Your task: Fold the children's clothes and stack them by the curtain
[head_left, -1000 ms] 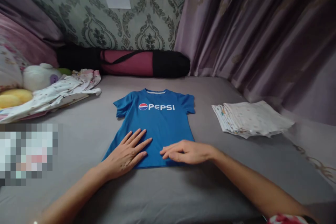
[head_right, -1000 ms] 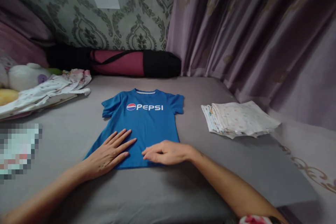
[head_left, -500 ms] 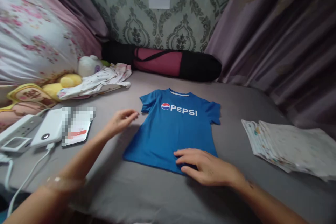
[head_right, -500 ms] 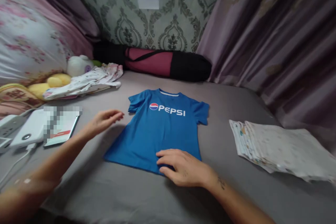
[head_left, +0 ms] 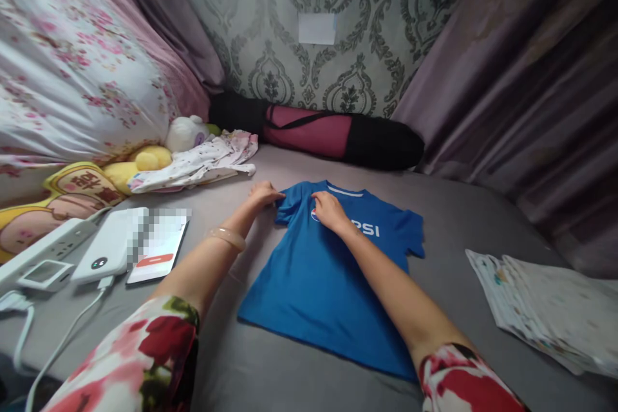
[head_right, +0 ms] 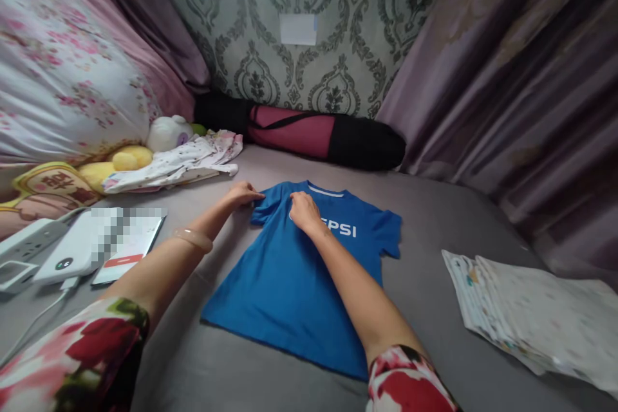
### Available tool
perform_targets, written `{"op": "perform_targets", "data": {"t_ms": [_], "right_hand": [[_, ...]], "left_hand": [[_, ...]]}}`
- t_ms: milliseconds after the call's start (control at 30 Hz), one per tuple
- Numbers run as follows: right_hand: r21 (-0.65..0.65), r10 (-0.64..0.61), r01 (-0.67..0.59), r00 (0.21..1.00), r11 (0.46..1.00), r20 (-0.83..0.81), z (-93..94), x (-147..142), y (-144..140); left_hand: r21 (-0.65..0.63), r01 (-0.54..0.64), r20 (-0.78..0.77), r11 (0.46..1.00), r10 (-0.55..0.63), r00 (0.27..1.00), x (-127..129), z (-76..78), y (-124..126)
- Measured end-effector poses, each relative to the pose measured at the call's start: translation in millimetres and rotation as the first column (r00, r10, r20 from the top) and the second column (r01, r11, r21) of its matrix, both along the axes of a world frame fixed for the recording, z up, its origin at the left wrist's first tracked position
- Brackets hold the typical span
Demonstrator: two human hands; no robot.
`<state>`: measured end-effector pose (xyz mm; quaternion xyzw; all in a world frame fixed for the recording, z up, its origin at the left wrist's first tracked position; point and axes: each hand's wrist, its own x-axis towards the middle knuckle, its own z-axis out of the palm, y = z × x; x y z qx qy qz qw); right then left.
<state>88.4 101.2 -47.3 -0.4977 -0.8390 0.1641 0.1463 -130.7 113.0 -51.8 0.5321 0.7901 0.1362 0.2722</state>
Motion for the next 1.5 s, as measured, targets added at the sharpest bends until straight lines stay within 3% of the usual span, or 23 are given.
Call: {"op": "perform_targets", "data": {"t_ms": [133,367,433,500,600,767,933,1100,1267,1500], "right_hand": [[-0.029,-0.046,0.048,0.997,0.998,0.055,-10.2,-25,22],[-0.060,-0.163,0.169,0.983,0.984,0.089,-28.7,-43,24],[-0.013,-0.177,0.179,0.980,0.984,0.094,-31.3,-44,21],[0.029,-0.185,0.183,0.976,0.983,0.111,-32.4,-45,19],[0.053,-0.199,0.194,0.971,0.980,0.133,-33.0,-46,18],[0.071,-0.228,0.220,0.964,0.973,0.136,-36.7,-49,19],[0.075,-0.222,0.215,0.969,0.974,0.111,-36.0,-47,20],[-0.025,-0.095,0.098,0.991,0.995,0.091,-21.4,-39,14],[-0.082,0.065,-0.056,0.991,0.995,0.113,-13.4,-44,-28],[-0.112,-0.009,0.023,0.992,0.993,0.124,-16.8,-62,-69]], "left_hand": [[0.055,-0.003,0.045,0.999,0.001,0.999,-2,0.4,8],[0.326,-0.090,0.025,0.941,0.087,0.996,2,2.5,15],[0.392,-0.059,-0.035,0.918,0.079,0.996,3,-2.9,12],[0.417,0.058,-0.184,0.907,0.022,0.983,2,-10.2,6],[0.354,0.216,-0.384,0.910,-0.069,0.921,0,-20.4,0],[0.274,0.227,-0.485,0.935,-0.070,0.872,1,-25.4,5],[0.244,0.066,-0.372,0.968,0.031,0.928,-3,-12.6,7],[0.195,-0.058,-0.236,0.979,0.104,0.966,-15,0.6,-15],[0.049,-0.037,-0.164,0.998,0.045,0.985,-7,-1.0,-35],[0.127,-0.004,-0.266,0.992,0.038,0.963,21,0.1,-34]]}}
